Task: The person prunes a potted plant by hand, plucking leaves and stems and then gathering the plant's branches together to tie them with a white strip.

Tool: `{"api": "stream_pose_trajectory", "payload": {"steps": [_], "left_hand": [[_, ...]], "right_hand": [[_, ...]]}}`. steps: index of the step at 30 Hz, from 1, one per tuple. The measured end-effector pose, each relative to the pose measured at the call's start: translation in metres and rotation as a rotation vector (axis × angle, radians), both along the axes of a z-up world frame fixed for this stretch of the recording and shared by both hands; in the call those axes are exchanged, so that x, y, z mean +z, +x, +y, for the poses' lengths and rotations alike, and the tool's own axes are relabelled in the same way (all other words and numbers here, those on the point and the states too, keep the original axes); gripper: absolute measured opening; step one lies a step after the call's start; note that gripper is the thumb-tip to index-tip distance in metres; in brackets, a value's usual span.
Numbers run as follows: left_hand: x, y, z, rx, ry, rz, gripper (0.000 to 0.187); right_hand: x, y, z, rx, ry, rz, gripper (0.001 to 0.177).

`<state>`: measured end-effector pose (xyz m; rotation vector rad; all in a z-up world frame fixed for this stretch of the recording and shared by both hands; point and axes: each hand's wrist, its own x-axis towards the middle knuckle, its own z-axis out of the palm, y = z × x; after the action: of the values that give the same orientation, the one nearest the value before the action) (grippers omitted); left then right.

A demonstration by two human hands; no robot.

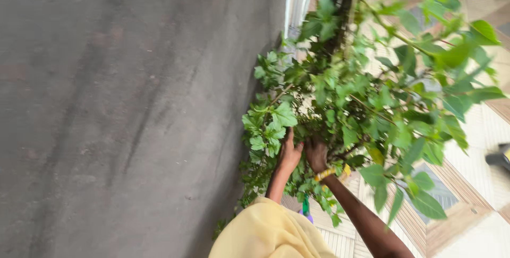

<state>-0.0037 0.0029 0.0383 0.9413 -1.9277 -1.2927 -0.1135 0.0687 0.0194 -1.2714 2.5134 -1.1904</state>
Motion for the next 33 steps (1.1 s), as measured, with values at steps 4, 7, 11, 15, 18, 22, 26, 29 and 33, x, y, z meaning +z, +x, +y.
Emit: {"api": "stream_pose_trajectory", "payload": {"steps": [4,7,11,15,18,22,26,29,33], "left_hand": [[-0.004,-0.007,0.012,-0.035,0.182,0.091,0.084],[-0.001,-0.012,0.021,0.009,0.291,-0.030,0.083],[-0.022,-0.018,0.030,0.009,0.396,0.099,0.071],[-0.047,-0.025,0.027,0.028,0.325,0.393,0.062],[-0.055,-0.012,0.021,0.042,0.304,0.381,0.055],[-0.056,0.011,0.010,0.138,0.544,0.358,0.046],[-0.059,0.042,0.015,0.111,0.319,0.329,0.040],[-0.056,0.064,0.024,0.246,0.210,-0.001,0.039],[-0.058,0.075,0.035,0.303,0.180,-0.188,0.041]], "right_hand": [[-0.012,0.014,0.081,0.086,-0.101,0.156,0.015],[-0.015,-0.002,0.137,0.480,0.110,0.299,0.009],[0.000,-0.062,0.195,0.359,0.335,0.449,0.011],[0.027,-0.145,0.226,0.188,0.346,0.534,0.014],[0.037,-0.182,0.228,0.128,0.339,0.516,0.016],[0.015,-0.165,0.247,0.096,0.224,0.445,0.019],[-0.020,-0.100,0.229,0.207,-0.137,0.377,0.022],[-0.038,-0.038,0.181,0.387,0.449,0.329,0.004],[-0.028,0.033,0.117,0.694,0.288,0.441,0.025]]}}
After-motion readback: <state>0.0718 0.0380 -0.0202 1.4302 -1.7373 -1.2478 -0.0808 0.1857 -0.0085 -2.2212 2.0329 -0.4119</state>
